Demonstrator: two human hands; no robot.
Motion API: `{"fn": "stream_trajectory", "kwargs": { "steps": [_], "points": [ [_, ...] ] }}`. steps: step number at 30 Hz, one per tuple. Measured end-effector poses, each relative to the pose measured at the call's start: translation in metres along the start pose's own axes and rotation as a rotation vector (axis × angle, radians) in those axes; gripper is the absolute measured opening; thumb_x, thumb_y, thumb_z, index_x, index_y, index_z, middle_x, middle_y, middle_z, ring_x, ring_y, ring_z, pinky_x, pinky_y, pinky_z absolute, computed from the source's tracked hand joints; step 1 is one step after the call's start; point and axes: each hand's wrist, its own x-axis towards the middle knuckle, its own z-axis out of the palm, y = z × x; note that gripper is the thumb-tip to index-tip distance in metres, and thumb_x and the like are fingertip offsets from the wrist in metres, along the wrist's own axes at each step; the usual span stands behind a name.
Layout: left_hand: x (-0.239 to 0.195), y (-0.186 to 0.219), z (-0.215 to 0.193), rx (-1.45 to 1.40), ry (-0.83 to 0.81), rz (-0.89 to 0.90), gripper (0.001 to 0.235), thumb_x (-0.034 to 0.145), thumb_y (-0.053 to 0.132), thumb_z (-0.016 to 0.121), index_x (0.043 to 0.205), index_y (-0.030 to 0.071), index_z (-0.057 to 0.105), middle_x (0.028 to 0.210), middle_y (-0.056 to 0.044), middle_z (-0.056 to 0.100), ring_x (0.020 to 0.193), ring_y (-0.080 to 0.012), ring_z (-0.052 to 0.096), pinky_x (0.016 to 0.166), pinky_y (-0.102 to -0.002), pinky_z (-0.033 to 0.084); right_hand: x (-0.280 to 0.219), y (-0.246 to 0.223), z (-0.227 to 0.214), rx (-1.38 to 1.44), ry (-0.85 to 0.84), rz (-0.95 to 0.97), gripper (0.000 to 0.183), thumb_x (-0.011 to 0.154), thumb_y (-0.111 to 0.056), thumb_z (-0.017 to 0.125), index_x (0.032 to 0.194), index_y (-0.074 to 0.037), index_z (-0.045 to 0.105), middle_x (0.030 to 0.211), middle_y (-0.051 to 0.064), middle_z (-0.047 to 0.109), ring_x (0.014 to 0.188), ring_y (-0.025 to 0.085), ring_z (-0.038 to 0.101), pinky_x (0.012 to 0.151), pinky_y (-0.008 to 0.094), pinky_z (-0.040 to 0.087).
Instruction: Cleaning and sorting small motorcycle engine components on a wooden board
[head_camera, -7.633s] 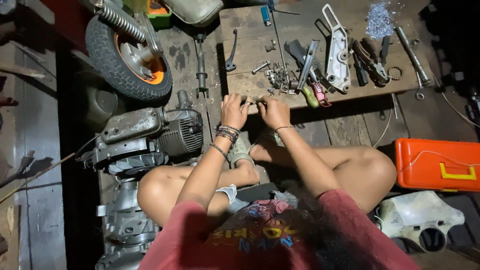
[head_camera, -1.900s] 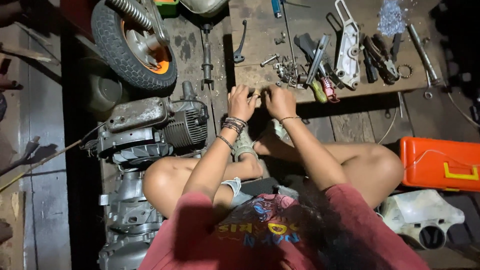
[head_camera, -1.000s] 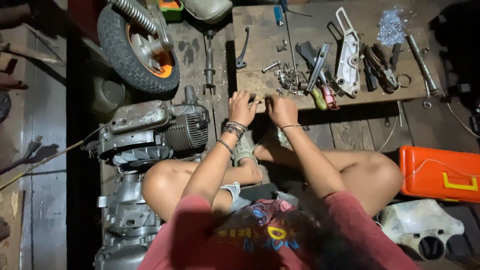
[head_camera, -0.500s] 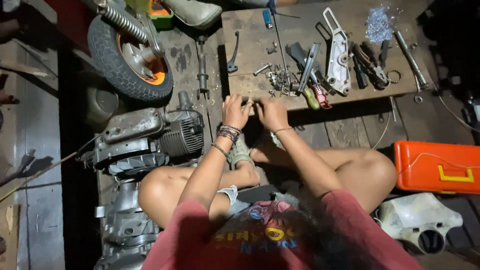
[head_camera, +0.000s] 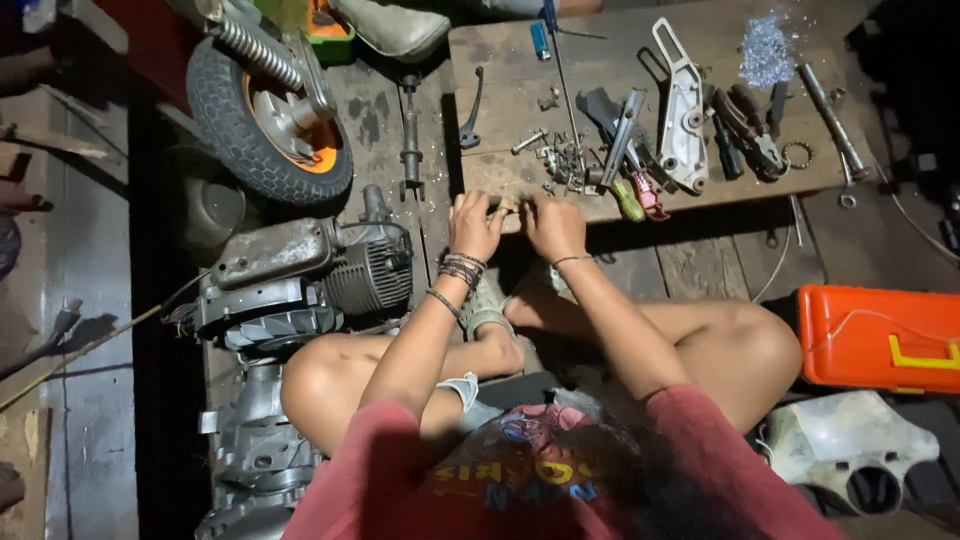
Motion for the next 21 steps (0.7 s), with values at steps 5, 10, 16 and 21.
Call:
{"fn": "stream_trajectory", "kwargs": {
  "steps": [5,10,16,21],
  "points": [
    [-0.005,-0.004,0.005,0.010,-0.009,-0.002,0.023,0.090,0.030,0.075,0.089,0.011,0.061,0.098,-0.005,0.060,0.106,-0.0274,0.057,0.092,-0.044,0.046,-0.010,0.005,0.011,0.194,-0.062,0.021,0.022,0.100,-0.027,0.062,0.112,-0.012,0.071,0.090,0.021,0.076,0.091,0.046,0.073,0.077,0.056,0.058],
    [-0.005,-0.004,0.005,0.020,-0.026,-0.028,0.023,0.091,0.030,0.075,0.098,0.011,0.065,0.105,-0.006,0.063,0.110,-0.0287,0.057,0.095,-0.046,0.047,0.004,-0.009,-0.010,0.038,-0.053,0.001,0.019,0.097,-0.026,0.065,0.107,-0.013,0.074,0.085,0.016,0.077,0.084,0.042,0.075,0.075,0.052,0.059],
    [-0.007,-0.008,0.007,0.024,-0.042,-0.028,0.021,0.091,0.031,0.074,0.101,0.015,0.067,0.105,-0.003,0.063,0.109,-0.0259,0.057,0.094,-0.043,0.047,-0.001,0.001,0.019,0.083,-0.109,0.042,0.020,0.096,-0.030,0.062,0.110,-0.018,0.072,0.086,0.015,0.076,0.087,0.041,0.075,0.077,0.052,0.060],
    [0.000,-0.006,0.005,0.015,-0.054,-0.045,0.022,0.094,0.033,0.072,0.102,0.013,0.068,0.110,-0.006,0.064,0.111,-0.0277,0.056,0.096,-0.044,0.046,0.005,-0.013,0.000,-0.012,-0.064,0.009,0.020,0.092,-0.030,0.064,0.106,-0.018,0.072,0.083,0.014,0.075,0.085,0.039,0.076,0.076,0.050,0.061]
  ]
}}
